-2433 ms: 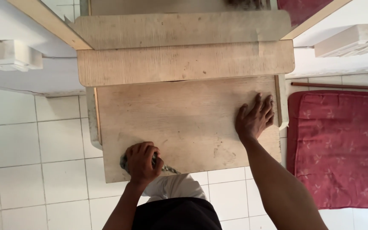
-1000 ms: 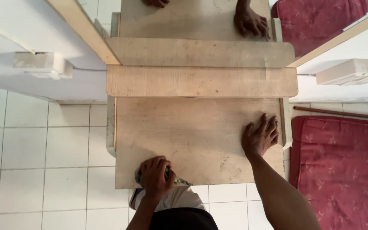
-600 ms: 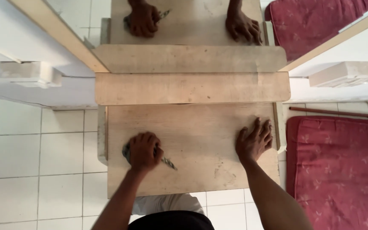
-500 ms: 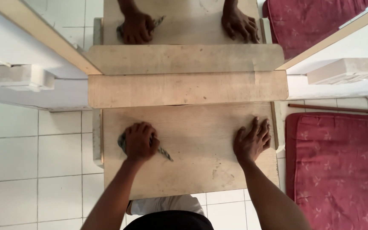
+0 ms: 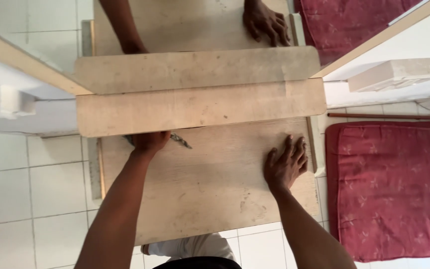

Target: The person wipes the surface of a light-colored wooden dresser using a cloth. They clean the top surface and the front face of the drawers, moving the cloth back and forth to remove dust.

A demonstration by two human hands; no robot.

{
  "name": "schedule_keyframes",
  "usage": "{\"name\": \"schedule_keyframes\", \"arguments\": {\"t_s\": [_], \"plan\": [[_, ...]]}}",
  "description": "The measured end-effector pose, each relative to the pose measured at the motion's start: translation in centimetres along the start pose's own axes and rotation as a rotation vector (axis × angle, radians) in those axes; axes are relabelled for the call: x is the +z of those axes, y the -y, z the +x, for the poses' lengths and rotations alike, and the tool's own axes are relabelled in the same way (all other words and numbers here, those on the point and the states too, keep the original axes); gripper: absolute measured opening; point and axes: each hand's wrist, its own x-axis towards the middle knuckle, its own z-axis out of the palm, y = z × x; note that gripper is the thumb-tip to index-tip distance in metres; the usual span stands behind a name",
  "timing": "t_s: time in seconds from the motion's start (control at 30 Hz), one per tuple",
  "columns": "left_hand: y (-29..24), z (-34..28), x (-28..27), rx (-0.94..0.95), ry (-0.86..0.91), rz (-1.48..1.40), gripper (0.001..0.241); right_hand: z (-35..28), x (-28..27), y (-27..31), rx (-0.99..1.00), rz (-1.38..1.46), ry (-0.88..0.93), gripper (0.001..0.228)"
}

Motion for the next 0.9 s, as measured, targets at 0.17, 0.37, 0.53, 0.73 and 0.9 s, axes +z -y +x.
{"name": "schedule_keyframes", "arguments": {"t_s": [0.17,0.37,0.53,0.73,0.9], "plan": [[-3.7,-0.6,-3.1,-0.06,-0.207,-0.006,0.049,-0.3,0.1,-0.1,-0.002,0.022,-0.023,0.072],[-10.4,-6.5,-9.6,-0.151,-0.155,-0.229,0.014,-0.2,0.8,-0.7,-0.035,0.021,-0.037,0.07],[-14.9,-13.9,-13.1,-0.172,-0.157,-0.313,0.014,-0.7,0.0,0.0,-0.005,0.055,-0.02,0.07],[-15.4,-16.6,-14.6,-0.15,-0.086,-0.365,0.015,-0.9,-0.2,0.1,0.001,0.095,-0.04,0.068],[-10.3,-13.7,-13.6,0.0,0.093,-0.375,0.017,-1.0,-0.7,0.4,0.004,0.085,-0.029,0.07]]}}
